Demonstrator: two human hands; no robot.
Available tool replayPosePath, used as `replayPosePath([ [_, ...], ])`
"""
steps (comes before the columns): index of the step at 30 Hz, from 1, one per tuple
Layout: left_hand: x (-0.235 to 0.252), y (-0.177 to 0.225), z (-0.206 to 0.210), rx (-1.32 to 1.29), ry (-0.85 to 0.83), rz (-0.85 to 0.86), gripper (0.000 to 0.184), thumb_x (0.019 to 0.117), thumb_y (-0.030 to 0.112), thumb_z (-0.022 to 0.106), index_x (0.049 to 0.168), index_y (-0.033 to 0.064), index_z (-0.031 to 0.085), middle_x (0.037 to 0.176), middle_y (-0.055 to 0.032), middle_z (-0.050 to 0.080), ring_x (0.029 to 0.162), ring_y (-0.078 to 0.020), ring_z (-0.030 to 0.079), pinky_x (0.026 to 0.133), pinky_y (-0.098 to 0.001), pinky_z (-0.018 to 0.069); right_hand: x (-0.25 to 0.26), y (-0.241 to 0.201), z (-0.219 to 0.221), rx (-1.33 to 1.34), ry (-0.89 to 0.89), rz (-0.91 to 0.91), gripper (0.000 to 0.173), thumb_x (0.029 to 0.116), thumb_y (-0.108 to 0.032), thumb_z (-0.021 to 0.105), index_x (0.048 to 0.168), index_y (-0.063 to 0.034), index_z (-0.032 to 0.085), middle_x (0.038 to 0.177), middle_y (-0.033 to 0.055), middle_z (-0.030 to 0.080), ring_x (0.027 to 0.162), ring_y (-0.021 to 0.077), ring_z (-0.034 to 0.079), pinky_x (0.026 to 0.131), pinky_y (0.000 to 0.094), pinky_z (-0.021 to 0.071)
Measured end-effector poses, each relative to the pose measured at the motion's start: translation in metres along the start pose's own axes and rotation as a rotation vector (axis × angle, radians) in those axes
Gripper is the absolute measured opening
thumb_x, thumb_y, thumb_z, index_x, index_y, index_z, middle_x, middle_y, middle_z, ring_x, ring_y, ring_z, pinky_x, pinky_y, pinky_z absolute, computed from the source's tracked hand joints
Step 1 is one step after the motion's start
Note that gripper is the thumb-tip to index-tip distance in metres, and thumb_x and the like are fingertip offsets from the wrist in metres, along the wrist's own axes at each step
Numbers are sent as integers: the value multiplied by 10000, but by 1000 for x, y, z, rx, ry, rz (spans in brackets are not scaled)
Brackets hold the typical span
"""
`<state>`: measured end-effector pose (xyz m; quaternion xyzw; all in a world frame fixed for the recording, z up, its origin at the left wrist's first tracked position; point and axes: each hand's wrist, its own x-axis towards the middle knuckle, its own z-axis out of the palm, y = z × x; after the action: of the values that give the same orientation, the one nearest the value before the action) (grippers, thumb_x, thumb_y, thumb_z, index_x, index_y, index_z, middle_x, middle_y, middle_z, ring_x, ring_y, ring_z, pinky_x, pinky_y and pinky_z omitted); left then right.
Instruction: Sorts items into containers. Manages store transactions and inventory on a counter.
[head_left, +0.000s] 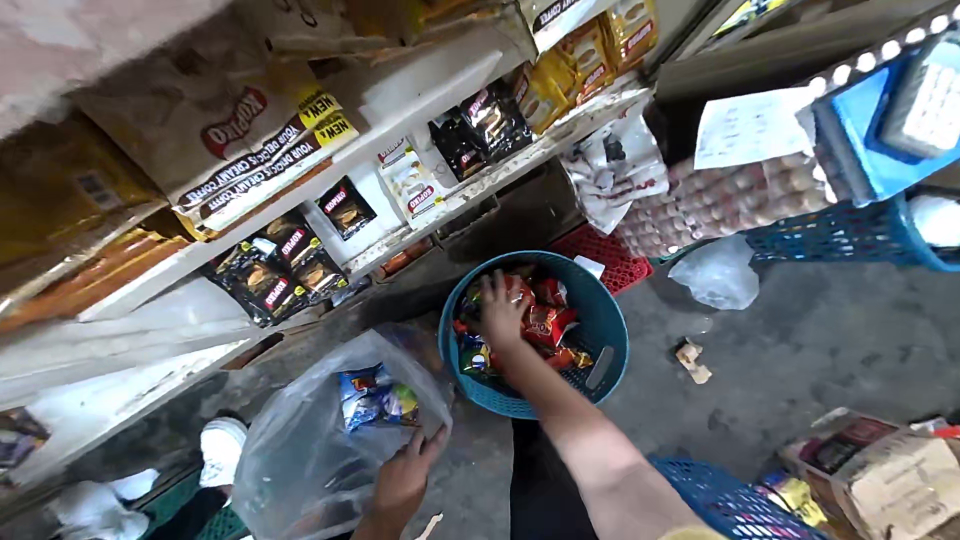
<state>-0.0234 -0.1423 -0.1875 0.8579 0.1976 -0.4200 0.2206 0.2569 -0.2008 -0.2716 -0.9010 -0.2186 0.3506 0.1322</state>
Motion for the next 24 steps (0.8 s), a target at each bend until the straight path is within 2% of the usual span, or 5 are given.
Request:
replayPosePath([
  [2, -3, -4, 8, 6, 91, 48, 594, 998, 31, 555, 1520, 312, 507, 1292, -223, 650, 908, -402, 728, 750, -536, 600, 40, 63, 15, 8, 19, 153, 818, 849, -319, 809, 1571, -208, 443, 1713, 182, 139, 1513, 581, 122, 1052, 868, 219],
  [7, -4, -1, 5, -14, 111, 52, 606, 977, 21, 584, 1517, 287, 512, 1293, -212, 646, 939, -412, 720, 743, -554, 595, -17, 68, -44, 636, 167, 54, 413, 874, -113, 750, 1263, -31, 642, 1194, 198, 683, 1027, 328, 690, 871, 553, 577],
  [13, -1, 16, 2, 54, -115, -78, 416, 1027, 116, 507, 1434, 140, 589, 1250, -244, 669, 1053, -438, 693, 845, -577, 572, -102, -66, -8, 631, -410, -577, 457, 873, -171, 793, 1271, 10, 658, 1360, 222, 613, 1233, 333, 619, 1044, 499, 509],
  [18, -3, 11, 4, -19, 91, 10, 547, 999, 64, 581, 1500, 279, 537, 1288, -210, 653, 934, -399, 726, 762, -540, 600, 11, -54, 15, 95, -211, -156, 719, 855, -410, 803, 1484, -208, 519, 1526, 281, 437, 1441, 498, 368, 1075, 711, 370],
  [24, 2, -6, 26, -8, 479, 164, 516, 850, -10, 707, 1330, 179, 700, 1063, -216, 709, 673, -353, 723, 550, -487, 598, 27, 14, 54, 279, 318, -416, 549, 951, -129, 641, 1485, -66, 526, 1285, 220, 660, 1223, 425, 612, 1027, 615, 467],
])
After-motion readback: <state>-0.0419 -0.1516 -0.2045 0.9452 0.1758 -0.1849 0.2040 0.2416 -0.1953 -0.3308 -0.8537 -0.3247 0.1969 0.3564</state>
